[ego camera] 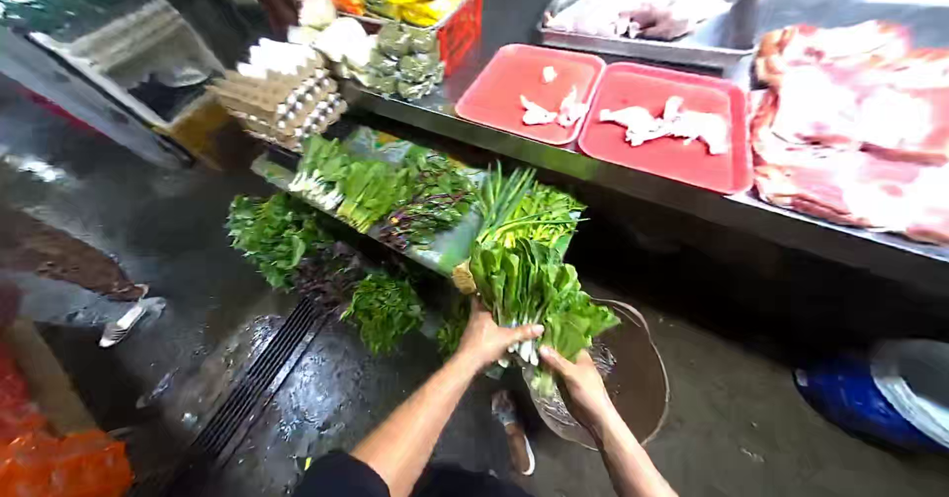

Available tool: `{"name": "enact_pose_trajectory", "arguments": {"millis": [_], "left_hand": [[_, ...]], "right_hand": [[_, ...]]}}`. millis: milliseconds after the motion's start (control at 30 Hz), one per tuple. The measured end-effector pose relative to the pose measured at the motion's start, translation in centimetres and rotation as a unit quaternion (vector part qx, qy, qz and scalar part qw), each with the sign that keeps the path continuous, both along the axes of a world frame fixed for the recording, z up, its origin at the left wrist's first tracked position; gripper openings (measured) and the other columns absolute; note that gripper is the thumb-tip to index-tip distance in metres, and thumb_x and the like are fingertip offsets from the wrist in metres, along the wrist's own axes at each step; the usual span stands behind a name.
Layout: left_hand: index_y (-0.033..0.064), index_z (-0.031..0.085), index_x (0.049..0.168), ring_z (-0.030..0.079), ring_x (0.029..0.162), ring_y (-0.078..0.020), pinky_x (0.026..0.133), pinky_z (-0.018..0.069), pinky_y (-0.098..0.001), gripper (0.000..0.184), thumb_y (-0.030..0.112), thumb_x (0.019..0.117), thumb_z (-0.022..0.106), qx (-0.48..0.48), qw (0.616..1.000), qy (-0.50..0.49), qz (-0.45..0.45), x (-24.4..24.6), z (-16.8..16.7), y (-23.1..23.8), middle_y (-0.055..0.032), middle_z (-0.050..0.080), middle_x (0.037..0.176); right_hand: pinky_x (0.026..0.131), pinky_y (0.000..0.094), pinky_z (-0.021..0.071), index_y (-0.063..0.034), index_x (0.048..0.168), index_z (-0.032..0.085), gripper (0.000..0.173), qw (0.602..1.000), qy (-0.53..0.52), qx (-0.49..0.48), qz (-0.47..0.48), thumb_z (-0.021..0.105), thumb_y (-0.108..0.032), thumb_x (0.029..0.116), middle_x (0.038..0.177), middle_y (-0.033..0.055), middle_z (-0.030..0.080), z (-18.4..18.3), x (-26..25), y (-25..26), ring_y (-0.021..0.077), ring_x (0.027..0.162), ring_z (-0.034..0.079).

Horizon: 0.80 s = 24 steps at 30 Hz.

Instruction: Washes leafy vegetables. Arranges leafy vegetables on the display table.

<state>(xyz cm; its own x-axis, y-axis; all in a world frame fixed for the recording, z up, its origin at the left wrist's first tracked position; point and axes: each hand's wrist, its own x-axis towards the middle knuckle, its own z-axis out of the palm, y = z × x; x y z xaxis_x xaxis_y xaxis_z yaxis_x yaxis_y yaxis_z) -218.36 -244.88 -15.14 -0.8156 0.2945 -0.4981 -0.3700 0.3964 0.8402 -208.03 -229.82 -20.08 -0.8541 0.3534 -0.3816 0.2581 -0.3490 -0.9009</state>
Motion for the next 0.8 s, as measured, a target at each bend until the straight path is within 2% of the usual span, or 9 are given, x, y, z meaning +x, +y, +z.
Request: {"name": "enact_pose_trajectory", "arguments": {"millis": [67,133,200,267,367,433,600,700,800], "left_hand": [[0.0006,0.033,0.155,0.050,0.138,-0.0290,0.114,0.0439,-0.0470,0.114,0.046,0.0686,0.093,-0.026,0.999,0.032,0.013,-1.4,1.8,-4.0,-0.0228,0.042,0.154],[-0.0009,0.037,0.151,0.052,0.135,-0.0291,0.113,0.0451,-0.0472,0.111,0.049,0.0688,0.092,-0.044,0.998,0.050,0.019,-2.1,3.2,-7.0,-0.0230,0.048,0.149],[0.0004,0.042,0.149,0.051,0.136,-0.0288,0.114,0.0445,-0.0463,0.107,0.050,0.0685,0.092,-0.044,0.997,0.067,0.003,-3.2,4.5,-9.4,-0.0222,0.047,0.150],[0.0038,0.047,0.148,0.049,0.138,-0.0282,0.114,0.0439,-0.0463,0.104,0.050,0.0670,0.093,-0.042,0.994,0.095,-0.015,-5.3,5.9,-11.7,-0.0208,0.044,0.153],[0.0030,0.042,0.151,0.048,0.139,-0.0292,0.115,0.0424,-0.0483,0.109,0.052,0.0679,0.092,-0.051,0.993,0.104,-0.026,-10.3,6.9,-16.4,-0.0219,0.043,0.153],[0.0020,0.041,0.149,0.055,0.132,-0.0294,0.111,0.0465,-0.0492,0.106,0.050,0.0697,0.092,-0.052,0.993,0.100,-0.015,-15.1,6.5,-20.5,-0.0219,0.053,0.144],[0.0010,0.041,0.149,0.060,0.126,-0.0300,0.108,0.0493,-0.0513,0.101,0.043,0.0730,0.092,-0.066,0.993,0.100,-0.004,-32.3,1.8,-33.3,-0.0215,0.060,0.135],[0.0003,0.041,0.150,0.054,0.132,-0.0364,0.109,0.0459,-0.0590,0.108,0.050,0.0686,0.093,-0.118,0.985,0.124,-0.003,-42.2,0.3,-39.0,-0.0247,0.053,0.144],[0.0031,0.042,0.151,0.047,0.138,-0.0392,0.111,0.0421,-0.0630,0.114,0.056,0.0642,0.093,-0.158,0.976,0.149,-0.016,-50.4,1.9,-41.9,-0.0245,0.039,0.156]], "right_hand": [[0.087,0.0379,0.0624,0.0033,0.139,0.047,0.080,0.999,0.028,-0.014,0.029,0.085,-0.024,0.0745,0.113,0.0124,0.070,1.3,-2.5,-3.5,0.0174,0.098,0.072],[0.087,0.0379,0.0623,0.0029,0.138,0.048,0.073,0.998,0.041,-0.031,0.027,0.082,-0.022,0.0790,0.112,0.0125,0.071,2.5,-3.1,-7.0,0.0176,0.098,0.071],[0.084,0.0391,0.0635,0.0037,0.134,0.051,0.066,0.997,0.053,-0.053,0.004,0.081,-0.021,0.0812,0.107,0.0133,0.072,3.8,-3.7,-10.0,0.0193,0.093,0.073],[0.084,0.0388,0.0634,0.0034,0.135,0.049,0.067,0.996,0.063,-0.065,-0.002,0.081,-0.023,0.0819,0.106,0.0125,0.072,4.9,-5.5,-12.7,0.0191,0.093,0.073],[0.083,0.0384,0.0635,0.0031,0.135,0.047,0.069,0.994,0.073,-0.075,0.007,0.082,-0.024,0.0809,0.104,0.0123,0.072,5.7,-10.8,-17.1,0.0193,0.092,0.073],[0.083,0.0387,0.0636,0.0039,0.135,0.046,0.066,0.994,0.077,-0.071,0.017,0.080,-0.022,0.0839,0.104,0.0128,0.072,5.4,-15.8,-21.0,0.0200,0.092,0.073],[0.087,0.0402,0.0625,0.0050,0.132,0.051,0.055,0.992,0.084,-0.080,0.049,0.076,-0.017,0.0882,0.106,0.0140,0.071,1.0,-33.5,-33.3,0.0210,0.095,0.072],[0.087,0.0430,0.0609,0.0007,0.131,0.055,0.053,0.992,0.066,-0.092,0.052,0.077,-0.019,0.0875,0.106,0.0132,0.072,-1.3,-43.7,-39.0,0.0213,0.095,0.071],[0.089,0.0444,0.0604,-0.0020,0.134,0.053,0.055,0.992,0.046,-0.099,0.055,0.077,-0.026,0.0905,0.109,0.0121,0.072,-1.5,-51.4,-42.3,0.0210,0.097,0.071]]}}
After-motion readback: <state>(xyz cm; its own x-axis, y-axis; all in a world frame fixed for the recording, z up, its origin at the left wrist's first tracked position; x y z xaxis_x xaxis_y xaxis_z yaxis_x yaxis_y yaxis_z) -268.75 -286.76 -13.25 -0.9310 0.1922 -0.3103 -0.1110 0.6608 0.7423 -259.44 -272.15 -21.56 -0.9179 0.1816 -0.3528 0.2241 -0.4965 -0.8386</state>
